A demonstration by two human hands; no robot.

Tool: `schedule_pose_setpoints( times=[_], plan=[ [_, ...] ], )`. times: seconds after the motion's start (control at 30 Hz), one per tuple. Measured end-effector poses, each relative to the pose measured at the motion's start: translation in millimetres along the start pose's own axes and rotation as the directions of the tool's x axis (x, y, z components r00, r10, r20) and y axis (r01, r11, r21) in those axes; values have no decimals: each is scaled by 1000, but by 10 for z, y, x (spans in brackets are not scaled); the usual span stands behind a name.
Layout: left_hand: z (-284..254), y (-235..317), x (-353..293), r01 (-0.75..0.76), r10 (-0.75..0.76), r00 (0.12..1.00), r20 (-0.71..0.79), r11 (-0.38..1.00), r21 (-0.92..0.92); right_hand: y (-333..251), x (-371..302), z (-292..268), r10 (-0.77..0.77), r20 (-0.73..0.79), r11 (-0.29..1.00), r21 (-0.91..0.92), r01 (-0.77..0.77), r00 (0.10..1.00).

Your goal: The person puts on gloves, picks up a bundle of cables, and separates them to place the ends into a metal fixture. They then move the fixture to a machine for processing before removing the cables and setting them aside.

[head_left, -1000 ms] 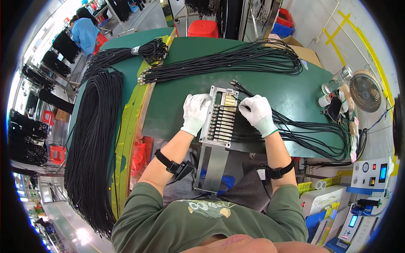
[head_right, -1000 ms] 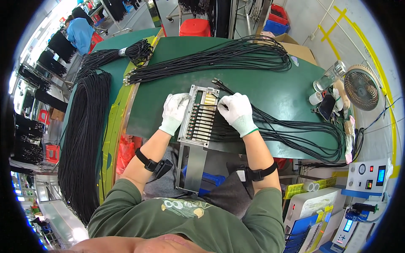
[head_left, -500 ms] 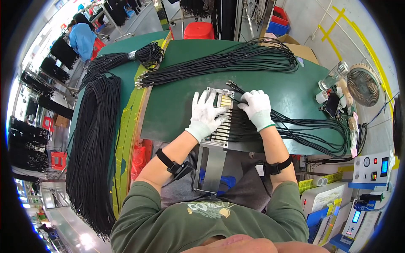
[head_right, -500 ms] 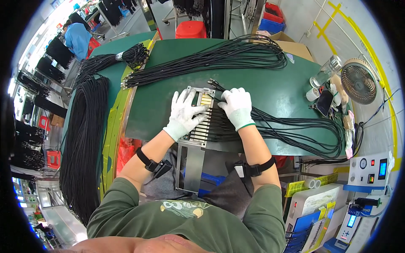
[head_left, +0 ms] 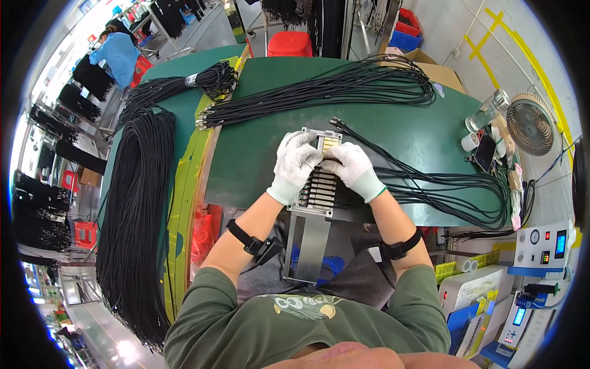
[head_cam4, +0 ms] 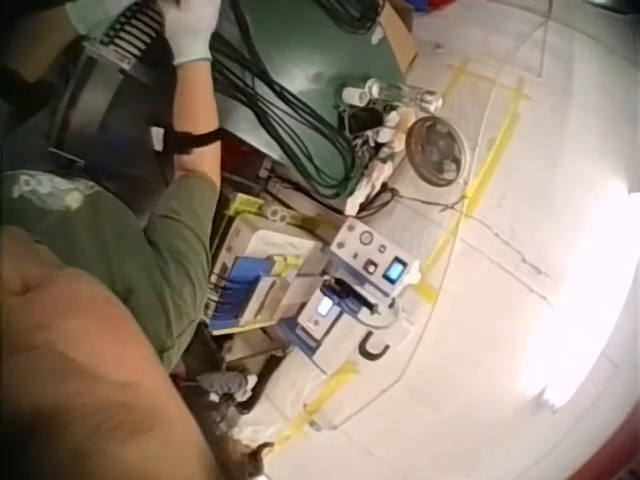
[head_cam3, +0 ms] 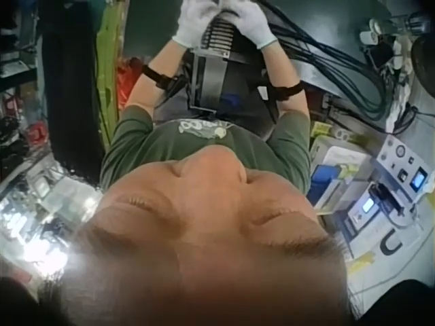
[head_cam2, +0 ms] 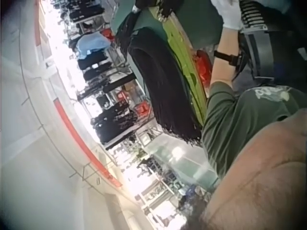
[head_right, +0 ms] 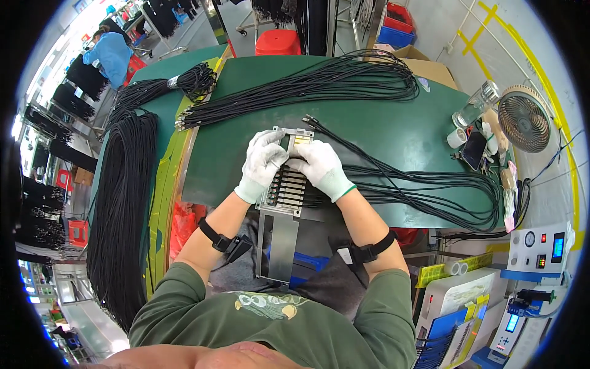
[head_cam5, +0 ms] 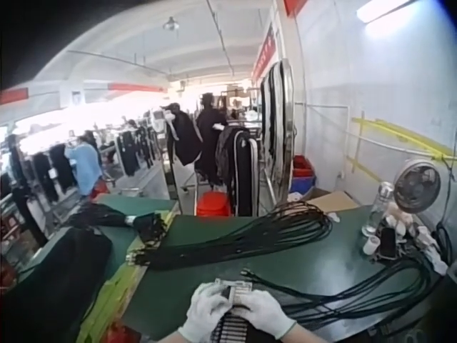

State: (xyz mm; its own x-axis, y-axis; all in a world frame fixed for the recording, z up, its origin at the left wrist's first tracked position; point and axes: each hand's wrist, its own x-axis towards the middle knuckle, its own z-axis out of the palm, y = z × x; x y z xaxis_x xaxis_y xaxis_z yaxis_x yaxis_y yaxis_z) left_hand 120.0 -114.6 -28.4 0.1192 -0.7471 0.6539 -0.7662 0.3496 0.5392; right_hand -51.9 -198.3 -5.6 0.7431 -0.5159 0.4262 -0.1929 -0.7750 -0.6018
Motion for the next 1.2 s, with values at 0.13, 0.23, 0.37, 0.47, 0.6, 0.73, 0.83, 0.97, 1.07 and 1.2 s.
schedule_pose_setpoints(
  times=[0.13,0.23,0.37,0.47,0.6,0.73,0.83,0.97,1.07,1.2],
  plan=[
    [-92,-156,-54,101,-92,986,-142,993,56,40,31,-298,292,65,955,-68,-287,954],
    [-118,-128,-12,54,-25,996,-91,942,330,138,-42,-226,142,-5,977,-159,-141,990],
    [-29,-201,-40,187,-171,982,-81,940,286,192,-61,-224,56,-59,946,-315,-72,997],
    [-6,-249,-79,267,-262,964,-52,944,194,239,-79,-246,57,-61,922,-380,-76,997],
    [3,-278,-106,264,-256,965,-62,945,195,283,-109,-275,70,-31,910,-408,-77,997],
    [26,-287,-116,275,-265,961,-77,939,204,296,-122,-295,50,-25,908,-415,-56,998],
    [43,-310,-126,312,-305,950,-67,930,193,301,-129,-306,26,-37,899,-435,-40,999],
    [28,-369,-153,335,-332,942,-44,925,182,290,-93,-317,65,4,889,-454,-56,998],
    [7,-291,-103,298,-296,954,-37,940,168,275,-84,-309,44,-13,888,-459,-44,999],
    [16,-84,-22,200,-227,969,96,952,234,238,-75,-228,21,-60,863,-503,-48,998]
  ],
)
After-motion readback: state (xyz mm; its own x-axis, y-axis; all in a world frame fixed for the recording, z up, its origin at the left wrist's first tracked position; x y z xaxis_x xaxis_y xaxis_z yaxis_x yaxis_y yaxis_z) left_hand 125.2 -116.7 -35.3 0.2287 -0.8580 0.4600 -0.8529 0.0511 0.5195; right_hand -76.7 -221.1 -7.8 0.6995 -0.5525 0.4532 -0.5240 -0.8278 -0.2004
